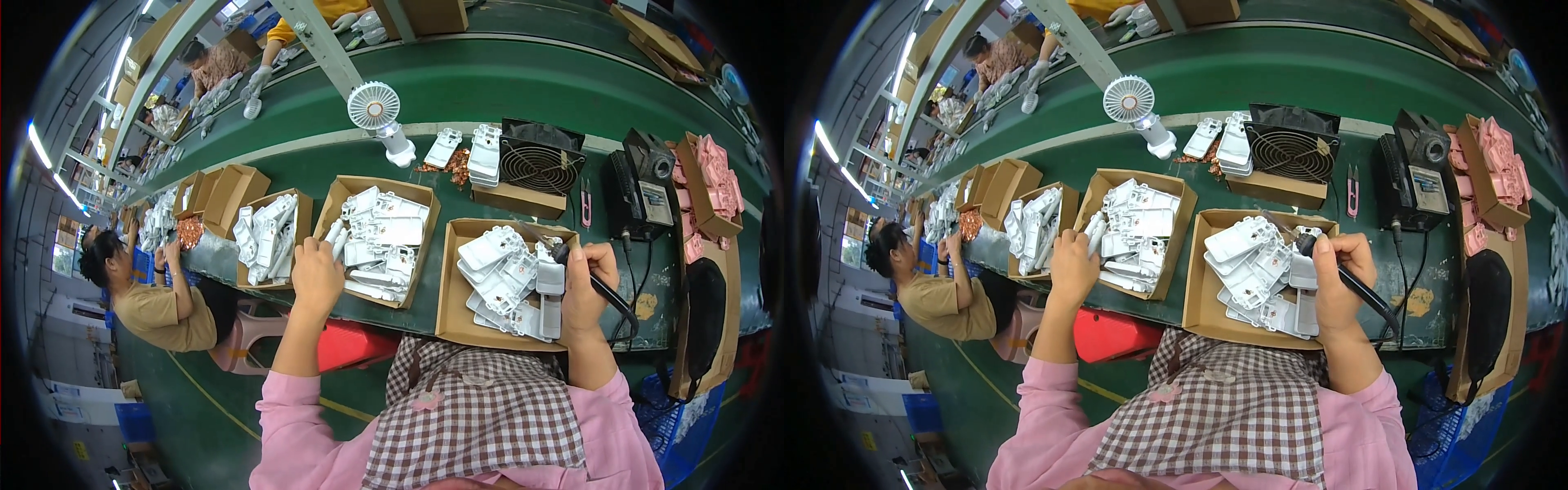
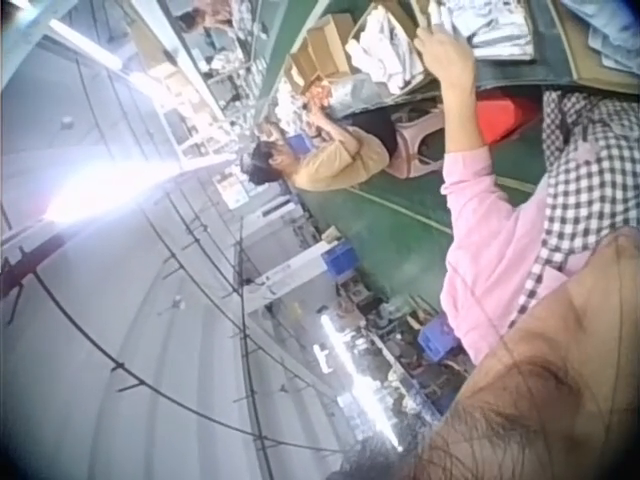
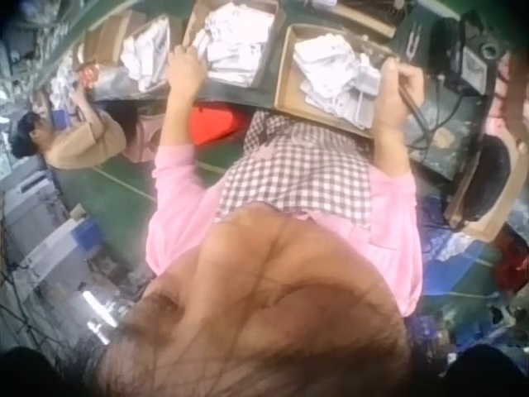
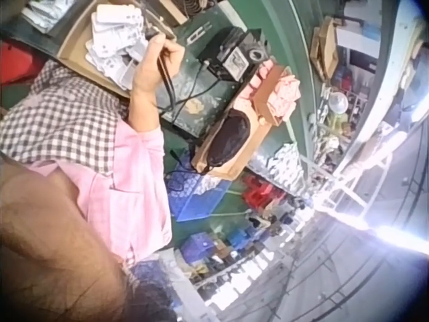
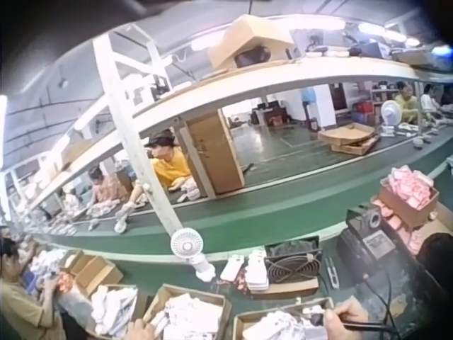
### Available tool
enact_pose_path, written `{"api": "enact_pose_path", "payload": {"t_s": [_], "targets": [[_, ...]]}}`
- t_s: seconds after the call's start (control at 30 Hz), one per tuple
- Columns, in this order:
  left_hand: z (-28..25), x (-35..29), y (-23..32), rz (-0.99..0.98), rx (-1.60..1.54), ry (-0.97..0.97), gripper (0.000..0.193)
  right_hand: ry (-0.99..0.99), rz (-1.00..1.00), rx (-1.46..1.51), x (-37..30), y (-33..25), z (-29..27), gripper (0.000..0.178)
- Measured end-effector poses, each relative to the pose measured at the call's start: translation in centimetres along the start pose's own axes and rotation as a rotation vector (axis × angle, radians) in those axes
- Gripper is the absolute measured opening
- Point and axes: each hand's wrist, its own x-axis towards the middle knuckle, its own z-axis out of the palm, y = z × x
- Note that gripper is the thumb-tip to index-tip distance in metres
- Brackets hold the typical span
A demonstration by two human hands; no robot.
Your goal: The person uses a soldering iron to work on white plastic housings, picking them from one box and placing the finished pieces into another. During the process, they also rearrange a small fan and a stack of housings on the workbench.
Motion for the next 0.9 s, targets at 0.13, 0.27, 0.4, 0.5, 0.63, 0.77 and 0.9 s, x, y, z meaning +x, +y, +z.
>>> {"api": "enact_pose_path", "payload": {"t_s": [0.13, 0.27, 0.4, 0.5, 0.63, 0.77, 0.9], "targets": [[0.5, 0.1, 0.1, -0.098, -0.054, -0.001, 0.023, -0.002, -0.002, 0.001, 0.0, -0.2, 0.2, 0.015], [0.4, 0.1, -0.4, -0.163, -0.129, 0.023, 0.022, 0.008, -0.007, -0.009, 0.0, -0.3, 0.2, 0.015], [-3.2, 0.3, 0.5, -0.205, -0.249, -0.017, 0.021, 0.005, -0.008, 0.005, 0.0, -0.4, 0.2, 0.015], [-5.4, 0.1, 2.7, -0.211, -0.225, 0.08, 0.021, 0.016, -0.006, 0.026, 0.0, -0.4, 0.1, 0.015], [-5.1, -0.9, 5.8, -0.067, -0.182, 0.235, 0.021, 0.02, 0.0, 0.039, 0.0, -0.3, 0.1, 0.015], [-5.7, -1.8, 6.8, -0.049, -0.201, 0.252, 0.021, 0.029, 0.021, 0.035, -0.2, -0.5, 0.1, 0.014], [-6.8, -1.7, 4.7, 0.225, -0.319, 0.229, 0.024, 0.004, 0.003, 0.021, -0.2, -0.2, -0.1, 0.014]]}}
